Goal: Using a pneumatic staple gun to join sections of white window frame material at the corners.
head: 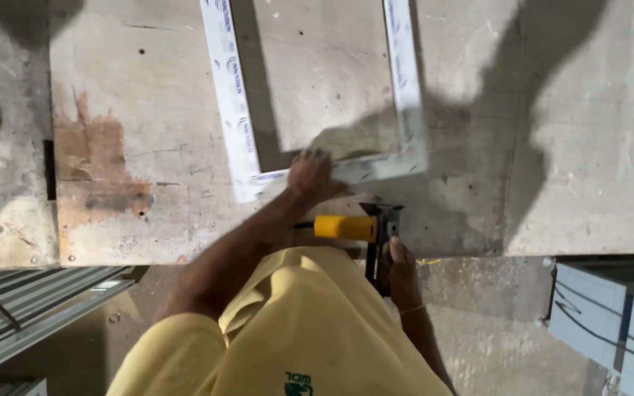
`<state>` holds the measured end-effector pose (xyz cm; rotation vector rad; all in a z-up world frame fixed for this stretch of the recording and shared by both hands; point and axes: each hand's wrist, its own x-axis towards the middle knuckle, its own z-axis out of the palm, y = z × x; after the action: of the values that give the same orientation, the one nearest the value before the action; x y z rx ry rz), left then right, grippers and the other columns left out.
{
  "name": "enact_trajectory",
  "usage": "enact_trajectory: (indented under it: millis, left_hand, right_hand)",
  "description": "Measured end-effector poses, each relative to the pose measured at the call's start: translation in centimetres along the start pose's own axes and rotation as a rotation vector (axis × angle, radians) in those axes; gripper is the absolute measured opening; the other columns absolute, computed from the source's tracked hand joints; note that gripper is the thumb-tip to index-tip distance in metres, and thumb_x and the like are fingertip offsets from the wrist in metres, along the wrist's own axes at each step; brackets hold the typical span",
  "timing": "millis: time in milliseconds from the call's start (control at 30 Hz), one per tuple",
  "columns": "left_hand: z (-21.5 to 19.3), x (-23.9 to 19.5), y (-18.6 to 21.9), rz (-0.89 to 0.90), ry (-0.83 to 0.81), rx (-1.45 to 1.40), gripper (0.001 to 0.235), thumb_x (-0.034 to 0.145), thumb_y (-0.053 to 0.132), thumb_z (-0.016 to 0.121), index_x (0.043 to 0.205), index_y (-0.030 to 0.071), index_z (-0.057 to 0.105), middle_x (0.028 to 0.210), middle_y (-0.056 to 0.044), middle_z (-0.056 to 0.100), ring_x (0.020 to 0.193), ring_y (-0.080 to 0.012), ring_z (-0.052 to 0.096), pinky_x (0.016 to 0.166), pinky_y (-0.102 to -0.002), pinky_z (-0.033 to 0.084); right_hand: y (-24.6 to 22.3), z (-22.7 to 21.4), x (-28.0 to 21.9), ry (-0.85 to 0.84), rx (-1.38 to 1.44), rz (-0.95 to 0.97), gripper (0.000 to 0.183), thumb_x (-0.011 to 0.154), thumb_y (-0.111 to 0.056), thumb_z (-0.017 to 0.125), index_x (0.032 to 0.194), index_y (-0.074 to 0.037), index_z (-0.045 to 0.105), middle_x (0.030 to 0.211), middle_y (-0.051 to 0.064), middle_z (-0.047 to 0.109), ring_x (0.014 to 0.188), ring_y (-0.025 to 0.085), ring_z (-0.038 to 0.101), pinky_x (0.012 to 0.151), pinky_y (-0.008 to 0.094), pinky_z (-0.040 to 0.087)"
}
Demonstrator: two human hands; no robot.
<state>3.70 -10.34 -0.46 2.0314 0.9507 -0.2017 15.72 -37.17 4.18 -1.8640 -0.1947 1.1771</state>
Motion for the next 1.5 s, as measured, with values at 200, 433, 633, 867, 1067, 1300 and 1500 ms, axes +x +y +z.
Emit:
enact_trajectory:
  millis: [200,433,633,867,1067,1300,1500]
  left_hand:
    - [-0.2,8.0,8.6,0.492,0.190,-0.074,0.063,0.089,0.056,0.075,0.120,0.002,0.066,0.109,-0.019,0.068,0.101,-0.0324,0.064,0.090,-0.048,0.054]
    - [-3.1,5.2,3.5,0.447,0.018,0.215,0.086,0.086,0.072,0.063,0.139,0.004,0.055,0.120,-0.024,0.065,0.107,-0.0371,0.063,0.095,-0.053,0.052]
    - [6.1,-0.9,-1.8,0.406,-0.331,0.092,0.087,0.067,0.050,0.089,0.140,0.016,0.055,0.125,-0.013,0.068,0.110,-0.0329,0.065,0.097,-0.052,0.051]
    - [-3.0,9.9,-2.7,0.668,0.137,0.435,0.049,0.081,0.028,0.085,0.121,0.005,0.067,0.097,-0.013,0.074,0.083,-0.0250,0.072,0.086,-0.049,0.057]
    - [-4.7,16.9,-2.8,0.429,0.175,0.628,0.058,0.077,0.031,0.087,0.125,0.006,0.066,0.119,-0.017,0.069,0.113,-0.0328,0.065,0.100,-0.053,0.047]
    - [-4.8,14.6,-1.2,0.507,0.151,0.648,0.082,0.061,0.060,0.093,0.120,0.008,0.069,0.124,-0.021,0.065,0.122,-0.0383,0.057,0.112,-0.058,0.035]
    - [-1.1,15.0,1.7,0.625,0.069,0.520,0.060,0.084,0.053,0.082,0.120,0.006,0.071,0.121,-0.018,0.069,0.120,-0.0320,0.063,0.112,-0.053,0.043]
  right_hand:
    - [-2.1,0.8,-1.2,-0.051,0.053,0.068,0.038,0.107,-0.038,0.046,0.078,-0.014,0.048,0.059,-0.006,0.035,0.043,0.007,0.029,0.038,0.026,0.025]
    - [-3.8,0.4,-2.6,-0.125,0.147,0.147,0.025,0.104,-0.034,0.051,0.090,-0.014,0.053,0.065,-0.006,0.038,0.050,0.005,0.034,0.043,0.024,0.030]
    - [-7.1,0.7,-1.4,-0.170,0.153,0.133,0.024,0.101,-0.034,0.052,0.109,-0.015,0.065,0.070,-0.007,0.045,0.053,0.003,0.037,0.046,0.022,0.033]
    - [-10.2,2.9,8.9,-0.127,0.427,-0.107,0.033,0.109,-0.039,0.045,0.110,-0.010,0.063,0.064,-0.005,0.043,0.045,0.006,0.034,0.041,0.025,0.031]
    - [-11.9,4.6,16.4,-0.174,0.465,-0.191,0.036,0.110,-0.041,0.045,0.106,-0.008,0.061,0.066,-0.003,0.045,0.047,0.009,0.037,0.043,0.028,0.033]
    - [-10.5,4.1,15.3,-0.116,0.370,-0.144,0.042,0.109,-0.048,0.048,0.100,-0.009,0.059,0.063,-0.003,0.044,0.043,0.009,0.035,0.040,0.029,0.031]
    - [-10.8,4.1,15.2,-0.035,0.346,-0.080,0.043,0.108,-0.050,0.048,0.096,-0.010,0.058,0.060,-0.003,0.042,0.042,0.010,0.034,0.039,0.029,0.030]
